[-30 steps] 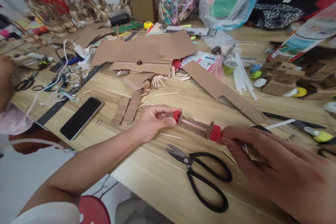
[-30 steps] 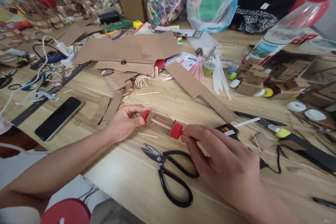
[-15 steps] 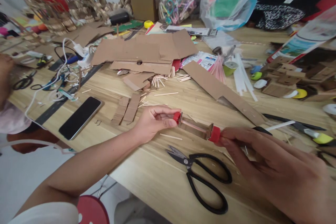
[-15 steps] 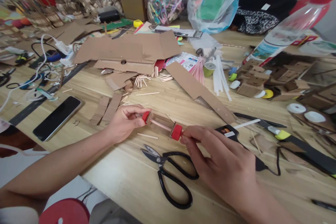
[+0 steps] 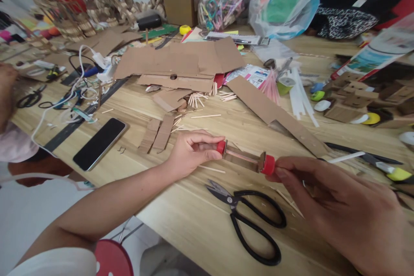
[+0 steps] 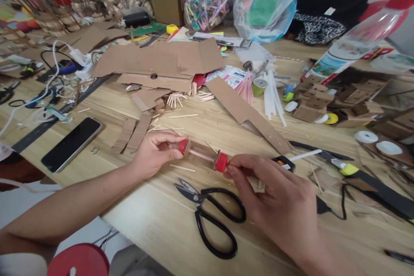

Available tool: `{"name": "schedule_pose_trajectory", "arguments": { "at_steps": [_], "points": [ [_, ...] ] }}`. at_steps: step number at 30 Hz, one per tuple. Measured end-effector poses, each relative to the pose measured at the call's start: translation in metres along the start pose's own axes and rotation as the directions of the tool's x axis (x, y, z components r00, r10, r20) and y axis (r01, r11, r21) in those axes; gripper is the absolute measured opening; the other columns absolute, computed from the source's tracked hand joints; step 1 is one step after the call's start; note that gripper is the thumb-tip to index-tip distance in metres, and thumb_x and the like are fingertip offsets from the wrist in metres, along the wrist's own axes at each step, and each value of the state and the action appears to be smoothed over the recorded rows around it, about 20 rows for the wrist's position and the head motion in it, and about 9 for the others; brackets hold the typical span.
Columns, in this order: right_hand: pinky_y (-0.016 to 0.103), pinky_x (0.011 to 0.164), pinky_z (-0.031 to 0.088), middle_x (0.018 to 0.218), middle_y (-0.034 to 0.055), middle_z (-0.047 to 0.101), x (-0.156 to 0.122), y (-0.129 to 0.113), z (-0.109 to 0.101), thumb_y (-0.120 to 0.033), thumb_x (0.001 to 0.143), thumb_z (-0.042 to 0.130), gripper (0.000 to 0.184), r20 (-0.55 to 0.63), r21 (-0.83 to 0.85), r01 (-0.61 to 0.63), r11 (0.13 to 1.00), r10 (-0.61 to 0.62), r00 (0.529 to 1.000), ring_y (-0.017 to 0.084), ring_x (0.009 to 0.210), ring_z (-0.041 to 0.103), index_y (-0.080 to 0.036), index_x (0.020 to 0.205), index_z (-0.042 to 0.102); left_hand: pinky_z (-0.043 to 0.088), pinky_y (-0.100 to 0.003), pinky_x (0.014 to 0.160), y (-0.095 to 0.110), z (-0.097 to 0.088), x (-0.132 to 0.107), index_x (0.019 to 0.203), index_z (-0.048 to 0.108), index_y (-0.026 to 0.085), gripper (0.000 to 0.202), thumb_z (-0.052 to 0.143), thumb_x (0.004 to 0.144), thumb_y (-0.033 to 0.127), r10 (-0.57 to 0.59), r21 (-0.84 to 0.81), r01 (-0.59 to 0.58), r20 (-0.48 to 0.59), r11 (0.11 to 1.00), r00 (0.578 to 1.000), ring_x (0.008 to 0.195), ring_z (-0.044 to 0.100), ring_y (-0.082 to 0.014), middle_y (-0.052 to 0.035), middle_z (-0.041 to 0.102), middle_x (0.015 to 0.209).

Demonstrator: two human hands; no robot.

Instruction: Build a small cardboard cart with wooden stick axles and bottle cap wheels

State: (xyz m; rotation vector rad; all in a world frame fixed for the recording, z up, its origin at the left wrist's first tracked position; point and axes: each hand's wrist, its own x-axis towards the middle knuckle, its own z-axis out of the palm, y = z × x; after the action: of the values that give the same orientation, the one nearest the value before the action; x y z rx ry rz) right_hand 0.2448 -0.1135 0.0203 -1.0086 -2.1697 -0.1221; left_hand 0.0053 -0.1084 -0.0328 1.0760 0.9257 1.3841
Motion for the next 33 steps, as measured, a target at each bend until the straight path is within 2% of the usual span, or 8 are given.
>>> {"name": "schedule_pose_trajectory", "arguments": {
  "at_steps": [7, 14, 16, 19, 21, 23, 28, 33],
  "points": [
    [0.020, 0.027, 0.033, 0.051, -0.0053, 0.067, -0.001, 0.002, 0.004, -0.025, 0.100, 0.056, 0.023, 0.004, 0.013, 0.032, 0.999, -0.032, 0.999, 0.006, 0.025, 0.047, -0.024, 0.079, 0.065, 0.053, -0.029, 0.070, 0.002, -0.001, 0.000, 0.080, 0.085, 0.030, 0.033, 0.100, 0.051, 0.034, 0.034, 0.019, -0.034, 0.003, 0.999, 0.999, 0.069, 0.064, -0.0148, -0.0031, 0.076, 0.074],
    [0.022, 0.025, 0.029, 0.033, -0.0092, 0.047, 0.000, 0.000, 0.002, -0.035, 0.103, 0.055, 0.032, 0.009, -0.059, 0.004, 0.998, -0.004, 1.000, 0.008, 0.020, 0.040, -0.025, 0.076, 0.069, 0.056, -0.026, 0.068, 0.003, 0.002, 0.000, 0.079, 0.085, 0.029, 0.035, 0.100, 0.047, 0.030, 0.031, 0.020, -0.031, 0.000, 0.999, 1.000, 0.070, 0.067, -0.0146, -0.0043, 0.078, 0.075],
    [0.022, 0.025, 0.030, 0.034, -0.0082, 0.050, 0.002, -0.001, 0.003, -0.035, 0.103, 0.053, 0.034, 0.001, -0.071, 0.014, 0.997, -0.014, 1.000, 0.009, 0.021, 0.042, -0.025, 0.074, 0.068, 0.057, -0.027, 0.069, 0.004, 0.003, 0.000, 0.078, 0.085, 0.029, 0.035, 0.100, 0.047, 0.031, 0.013, 0.007, -0.013, -0.005, 1.000, 1.000, 0.070, 0.068, -0.0154, -0.0046, 0.078, 0.076],
    [0.020, 0.025, 0.032, 0.048, -0.0053, 0.067, 0.002, 0.000, 0.005, -0.028, 0.100, 0.058, 0.027, 0.017, -0.015, 0.019, 1.000, -0.019, 1.000, 0.008, 0.024, 0.049, -0.024, 0.075, 0.068, 0.057, -0.027, 0.070, 0.003, 0.003, 0.000, 0.078, 0.084, 0.030, 0.034, 0.100, 0.048, 0.030, 0.024, -0.021, -0.024, 0.003, 1.000, 1.000, 0.070, 0.067, -0.0146, -0.0031, 0.077, 0.074],
    [0.019, 0.027, 0.036, 0.060, -0.0045, 0.076, 0.000, 0.002, 0.005, -0.025, 0.096, 0.063, 0.018, 0.062, 0.057, -0.035, 0.998, 0.032, 0.998, 0.008, 0.028, 0.054, -0.025, 0.079, 0.069, 0.057, -0.026, 0.070, 0.003, 0.003, 0.001, 0.078, 0.084, 0.030, 0.035, 0.100, 0.048, 0.028, 0.027, -0.034, -0.027, 0.001, 0.999, 1.000, 0.070, 0.067, -0.0138, -0.0023, 0.076, 0.074],
    [0.018, 0.032, 0.046, 0.067, -0.0040, 0.079, -0.004, 0.003, 0.005, -0.025, 0.094, 0.067, 0.011, 0.102, 0.152, -0.161, 0.975, 0.147, 0.984, 0.011, 0.036, 0.064, -0.026, 0.084, 0.071, 0.056, -0.027, 0.072, 0.002, 0.003, 0.002, 0.079, 0.085, 0.028, 0.033, 0.100, 0.049, 0.031, 0.007, -0.056, -0.009, -0.022, 0.998, 1.000, 0.071, 0.067, -0.0137, -0.0024, 0.076, 0.075],
    [0.029, 0.054, 0.067, 0.069, -0.0043, 0.080, -0.006, -0.001, 0.008, -0.031, 0.088, 0.072, 0.006, 0.169, 0.414, -0.475, 0.777, 0.447, 0.879, 0.021, 0.055, 0.077, -0.030, 0.085, 0.076, 0.058, -0.030, 0.079, -0.001, 0.004, 0.002, 0.082, 0.085, 0.025, 0.038, 0.100, 0.050, 0.038, -0.109, -0.183, 0.098, -0.052, 0.978, 0.993, 0.075, 0.071, -0.0155, -0.0035, 0.080, 0.083],
    [0.033, 0.059, 0.070, 0.068, -0.0040, 0.080, 0.002, -0.005, 0.009, -0.028, 0.084, 0.074, 0.007, 0.222, 0.503, -0.556, 0.662, 0.523, 0.823, 0.022, 0.057, 0.077, -0.030, 0.079, 0.078, 0.058, -0.029, 0.080, -0.001, 0.005, 0.002, 0.082, 0.085, 0.025, 0.039, 0.101, 0.048, 0.036, -0.177, -0.250, 0.159, -0.051, 0.955, 0.983, 0.073, 0.072, -0.0144, -0.0022, 0.081, 0.079]
  ]
}}
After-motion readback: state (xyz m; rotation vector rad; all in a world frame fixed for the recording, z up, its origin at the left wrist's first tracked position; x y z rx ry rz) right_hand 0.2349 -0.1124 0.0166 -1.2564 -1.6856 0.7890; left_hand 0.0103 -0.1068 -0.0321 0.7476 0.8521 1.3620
